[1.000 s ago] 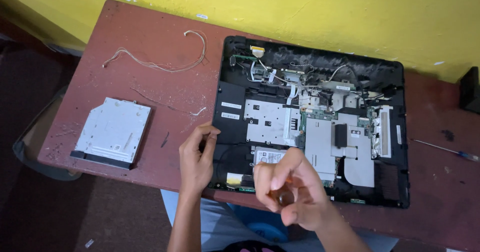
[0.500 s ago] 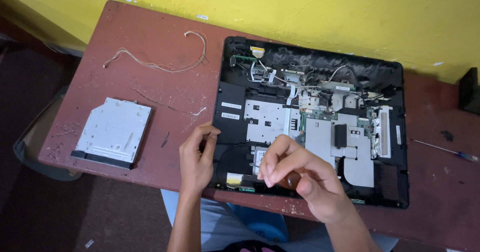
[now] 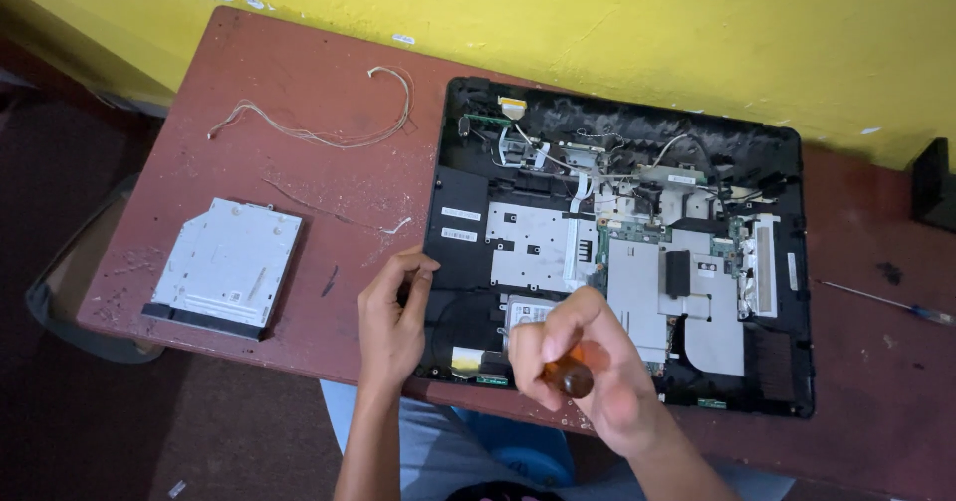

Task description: Disassembling a laptop by removing internal components and screws using a screwdriver

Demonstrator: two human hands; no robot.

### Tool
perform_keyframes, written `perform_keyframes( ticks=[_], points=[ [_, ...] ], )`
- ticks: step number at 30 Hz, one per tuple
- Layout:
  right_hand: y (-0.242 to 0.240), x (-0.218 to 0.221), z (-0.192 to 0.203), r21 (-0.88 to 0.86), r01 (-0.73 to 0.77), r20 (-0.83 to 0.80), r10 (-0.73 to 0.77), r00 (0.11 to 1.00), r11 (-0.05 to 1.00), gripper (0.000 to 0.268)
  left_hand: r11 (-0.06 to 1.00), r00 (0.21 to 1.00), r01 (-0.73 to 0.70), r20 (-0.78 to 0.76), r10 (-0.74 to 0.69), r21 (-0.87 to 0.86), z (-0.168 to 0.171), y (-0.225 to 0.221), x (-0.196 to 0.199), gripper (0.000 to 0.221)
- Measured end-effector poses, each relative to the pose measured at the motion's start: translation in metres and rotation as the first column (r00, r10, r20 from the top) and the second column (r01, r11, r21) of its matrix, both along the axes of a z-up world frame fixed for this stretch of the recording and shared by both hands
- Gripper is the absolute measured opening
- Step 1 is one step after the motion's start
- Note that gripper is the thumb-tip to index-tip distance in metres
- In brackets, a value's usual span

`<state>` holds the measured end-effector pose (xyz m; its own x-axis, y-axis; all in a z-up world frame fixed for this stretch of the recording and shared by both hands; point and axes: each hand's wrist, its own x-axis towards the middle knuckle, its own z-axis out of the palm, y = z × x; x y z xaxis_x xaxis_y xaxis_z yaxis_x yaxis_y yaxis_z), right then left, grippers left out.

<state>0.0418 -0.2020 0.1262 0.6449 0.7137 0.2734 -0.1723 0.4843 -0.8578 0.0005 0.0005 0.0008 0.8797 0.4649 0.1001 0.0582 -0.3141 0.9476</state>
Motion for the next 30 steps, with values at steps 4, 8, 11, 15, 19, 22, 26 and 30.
perform_keyframes(
  ticks=[4, 8, 11, 15, 19, 22, 26, 30],
  points=[
    [0.000, 0.000, 0.003, 0.052, -0.014, 0.072, 0.011, 0.997, 0.999, 0.036, 1.000, 1.000, 0.005, -0.002, -0.005, -0.008, 0.000, 0.000, -0.001, 0.013],
    [0.001, -0.001, 0.011, 0.109, -0.032, 0.025, 0.029, 0.999, 0.994, 0.020, 1.000, 1.000, 0.009, -0.004, -0.009, -0.017, 0.000, 0.000, 0.000, 0.013],
    [0.000, -0.001, 0.011, 0.087, -0.037, 0.045, 0.034, 0.998, 0.995, 0.022, 1.000, 1.000, 0.011, -0.005, -0.011, -0.001, -0.001, 0.000, -0.001, 0.013],
    [-0.004, 0.002, 0.014, -0.057, 0.018, 0.138, -0.010, 0.990, 0.998, 0.036, 1.000, 1.000, 0.009, 0.021, -0.009, 0.010, 0.000, 0.000, 0.000, 0.013],
    [-0.005, 0.001, 0.009, -0.083, 0.038, 0.172, -0.023, 0.985, 0.996, 0.040, 1.000, 1.000, 0.008, -0.005, -0.008, 0.003, 0.000, 0.000, -0.001, 0.014],
    [-0.002, -0.003, 0.008, 0.015, 0.017, 0.063, -0.018, 0.998, 1.000, 0.031, 1.000, 1.000, -0.001, 0.005, 0.001, 0.013, 0.002, -0.001, 0.000, 0.013],
    [0.009, 0.000, 0.021, 0.096, 0.034, 0.073, -0.041, 0.996, 0.995, 0.024, 1.000, 1.000, -0.023, 0.010, 0.022, 0.021, 0.004, 0.000, 0.001, 0.012],
    [0.003, 0.004, 0.002, 0.101, 0.015, -0.018, -0.013, 1.000, 0.995, 0.025, 0.999, 0.999, -0.043, 0.024, 0.044, -0.015, 0.000, 0.000, 0.003, 0.013]
  ],
)
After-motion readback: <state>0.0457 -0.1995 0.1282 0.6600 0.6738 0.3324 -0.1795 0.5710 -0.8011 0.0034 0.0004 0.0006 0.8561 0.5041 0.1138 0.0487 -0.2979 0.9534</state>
